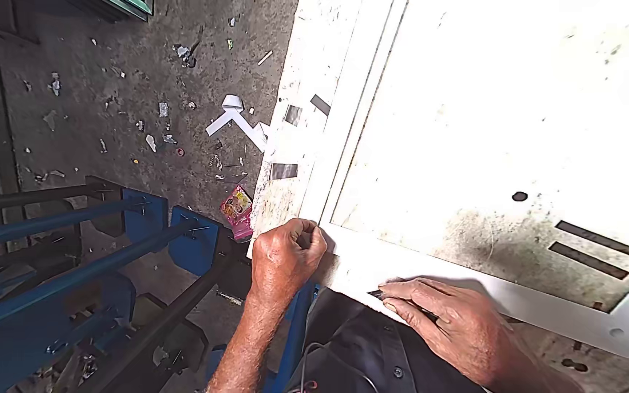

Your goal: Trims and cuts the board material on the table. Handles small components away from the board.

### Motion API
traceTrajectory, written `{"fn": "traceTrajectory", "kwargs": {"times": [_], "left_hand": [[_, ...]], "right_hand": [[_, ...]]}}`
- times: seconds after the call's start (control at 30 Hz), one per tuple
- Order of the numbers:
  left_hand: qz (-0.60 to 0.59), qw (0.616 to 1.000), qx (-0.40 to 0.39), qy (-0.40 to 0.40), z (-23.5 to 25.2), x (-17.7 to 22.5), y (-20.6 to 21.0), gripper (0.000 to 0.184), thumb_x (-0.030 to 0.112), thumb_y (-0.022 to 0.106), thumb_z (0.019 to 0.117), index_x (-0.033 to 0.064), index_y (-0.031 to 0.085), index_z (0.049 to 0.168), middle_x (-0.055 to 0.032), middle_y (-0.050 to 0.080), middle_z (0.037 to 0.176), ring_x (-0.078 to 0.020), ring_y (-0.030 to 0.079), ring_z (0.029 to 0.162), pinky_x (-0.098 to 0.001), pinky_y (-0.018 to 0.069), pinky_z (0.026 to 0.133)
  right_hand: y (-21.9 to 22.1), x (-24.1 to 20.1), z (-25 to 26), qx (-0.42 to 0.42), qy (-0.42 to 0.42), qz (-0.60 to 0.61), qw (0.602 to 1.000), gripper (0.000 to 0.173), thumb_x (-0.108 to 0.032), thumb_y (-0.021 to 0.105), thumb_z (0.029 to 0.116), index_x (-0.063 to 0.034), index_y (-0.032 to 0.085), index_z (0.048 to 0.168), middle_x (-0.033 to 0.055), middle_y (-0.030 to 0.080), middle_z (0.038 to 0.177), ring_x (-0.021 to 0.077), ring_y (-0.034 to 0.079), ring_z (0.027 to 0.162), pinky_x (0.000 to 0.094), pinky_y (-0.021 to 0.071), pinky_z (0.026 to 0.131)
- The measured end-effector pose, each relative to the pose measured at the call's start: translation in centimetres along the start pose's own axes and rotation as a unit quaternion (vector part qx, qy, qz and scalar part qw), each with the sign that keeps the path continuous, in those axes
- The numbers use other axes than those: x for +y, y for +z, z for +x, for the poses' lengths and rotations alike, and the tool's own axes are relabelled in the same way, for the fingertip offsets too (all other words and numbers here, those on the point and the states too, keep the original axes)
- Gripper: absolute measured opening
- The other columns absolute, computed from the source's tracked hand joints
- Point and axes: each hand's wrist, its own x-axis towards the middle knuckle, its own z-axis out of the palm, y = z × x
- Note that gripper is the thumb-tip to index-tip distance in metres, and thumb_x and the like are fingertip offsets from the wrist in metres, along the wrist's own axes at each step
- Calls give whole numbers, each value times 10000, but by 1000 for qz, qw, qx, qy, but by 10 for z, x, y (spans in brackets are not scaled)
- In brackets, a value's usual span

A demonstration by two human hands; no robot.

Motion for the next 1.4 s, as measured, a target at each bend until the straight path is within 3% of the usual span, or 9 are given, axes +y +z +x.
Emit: {"fn": "traceTrajectory", "kwargs": {"times": [0.27,0.4,0.53,0.67,0.83,0.93,1.4], "left_hand": [[-11,994,81,78,-8,-10,17,140,202,676,853,104,776,861,39,638,601,-37,560,506,-225,465,471],[-90,990,90,66,-12,-17,13,134,147,667,863,31,735,855,26,629,607,-2,533,493,-185,459,454],[-153,982,100,43,-17,-26,5,143,137,650,902,21,723,862,36,618,609,28,505,490,-161,427,439],[-135,988,63,41,-20,-28,5,175,226,708,903,85,799,951,30,732,731,10,618,590,-199,531,545],[-153,986,38,50,-23,-28,1,212,217,697,903,73,805,1014,23,729,722,5,610,585,-204,524,547],[-192,980,12,44,-24,-23,1,229,187,680,914,45,794,1052,32,685,664,36,511,500,-169,445,462],[-201,978,-28,47,-20,-25,0,244,138,646,916,41,796,1082,24,699,682,41,508,498,-159,445,460]], "right_hand": [[-2,1,0,4,1,8,1000,256,-388,583,1036,-205,755,1085,-21,770,938,40,715,827,205,570,702],[-1,1,3,24,23,33,999,254,-346,607,1025,-153,766,1070,-15,765,900,14,697,784,172,568,704],[-3,-1,9,30,51,50,997,263,-329,615,1017,-125,762,1094,-29,763,892,-4,695,764,164,584,693],[-3,-11,24,22,78,47,996,263,-309,604,998,-139,760,1124,-48,754,899,-20,680,740,162,584,655],[13,-26,64,11,61,39,997,230,-285,633,994,-122,770,1082,-47,738,847,-15,667,690,162,578,622],[28,-29,83,18,51,40,998,211,-266,645,986,-106,768,1048,-42,733,808,-14,662,662,159,574,613],[45,-35,97,40,77,69,994,170,-229,658,966,-94,758,992,-39,719,778,-22,645,646,149,556,591]]}}
